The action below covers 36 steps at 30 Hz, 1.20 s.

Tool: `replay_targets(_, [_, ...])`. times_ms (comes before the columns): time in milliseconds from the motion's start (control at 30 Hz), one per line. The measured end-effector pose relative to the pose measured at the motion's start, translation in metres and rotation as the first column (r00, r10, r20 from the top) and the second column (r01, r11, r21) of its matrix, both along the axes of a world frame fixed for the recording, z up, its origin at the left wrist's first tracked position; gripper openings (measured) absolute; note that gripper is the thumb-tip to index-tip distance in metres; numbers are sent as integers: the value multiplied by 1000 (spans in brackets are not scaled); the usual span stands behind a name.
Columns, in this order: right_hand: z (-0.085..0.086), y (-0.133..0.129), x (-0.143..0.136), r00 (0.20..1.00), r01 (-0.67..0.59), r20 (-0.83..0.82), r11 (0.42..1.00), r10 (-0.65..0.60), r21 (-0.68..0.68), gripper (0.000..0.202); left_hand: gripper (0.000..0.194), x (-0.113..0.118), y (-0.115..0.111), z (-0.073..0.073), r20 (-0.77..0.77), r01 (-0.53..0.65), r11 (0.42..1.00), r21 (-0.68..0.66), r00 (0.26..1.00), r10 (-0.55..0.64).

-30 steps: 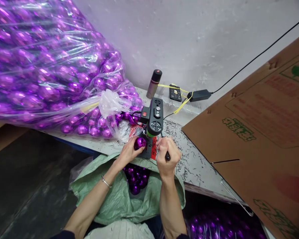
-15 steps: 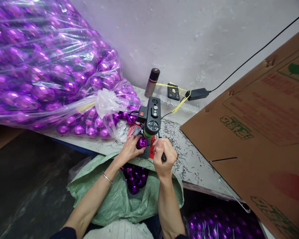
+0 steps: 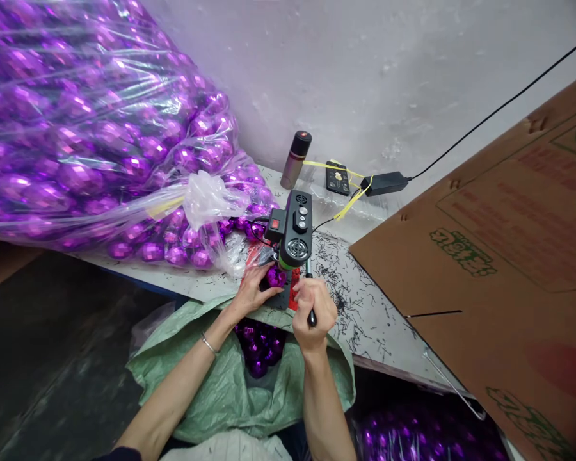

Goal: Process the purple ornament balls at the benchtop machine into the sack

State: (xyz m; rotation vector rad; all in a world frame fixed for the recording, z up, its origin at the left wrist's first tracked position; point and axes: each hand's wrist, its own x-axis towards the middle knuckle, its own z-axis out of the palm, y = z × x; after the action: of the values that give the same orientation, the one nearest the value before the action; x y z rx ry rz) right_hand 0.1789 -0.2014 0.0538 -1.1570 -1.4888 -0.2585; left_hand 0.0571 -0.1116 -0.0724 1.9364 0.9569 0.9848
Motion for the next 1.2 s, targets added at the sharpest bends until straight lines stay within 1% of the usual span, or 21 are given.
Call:
replay_targets(200, [-37, 3, -4, 999, 32, -42, 998, -30, 45, 27, 63, 1, -1, -2, -18, -17, 1000, 1, 1000, 17])
replay_targets(300, [-48, 3, -4, 997, 39, -71, 998, -35, 51, 28, 61, 1, -1, -2, -15, -13, 1000, -4, 1000, 13])
replay_targets(500, [-53, 3, -3, 996, 40, -82, 998, -36, 47, 28, 62, 3, -1, -5, 5, -20, 1000, 7, 1000, 20])
replay_targets(733, [-60, 7, -5, 992, 6, -126, 993, 9, 120, 27, 63, 4, -2, -8, 7, -35, 999, 19, 999, 35])
replay_targets(867, [-63, 9, -4, 993, 22, -120, 991, -7, 129, 28, 63, 4, -2, -7, 4, -32, 999, 23, 999, 32])
replay_targets(1033, [-65, 11, -4, 994, 71, -98, 987, -57, 146, 29, 61, 4, -1, -7, 13, -13, 999, 39, 1000, 13])
replay_targets(1200, [-67, 12, -3, 995, 59, -89, 987, -46, 150, 29, 60, 5, 0, -9, 30, -17, 998, 54, 999, 15])
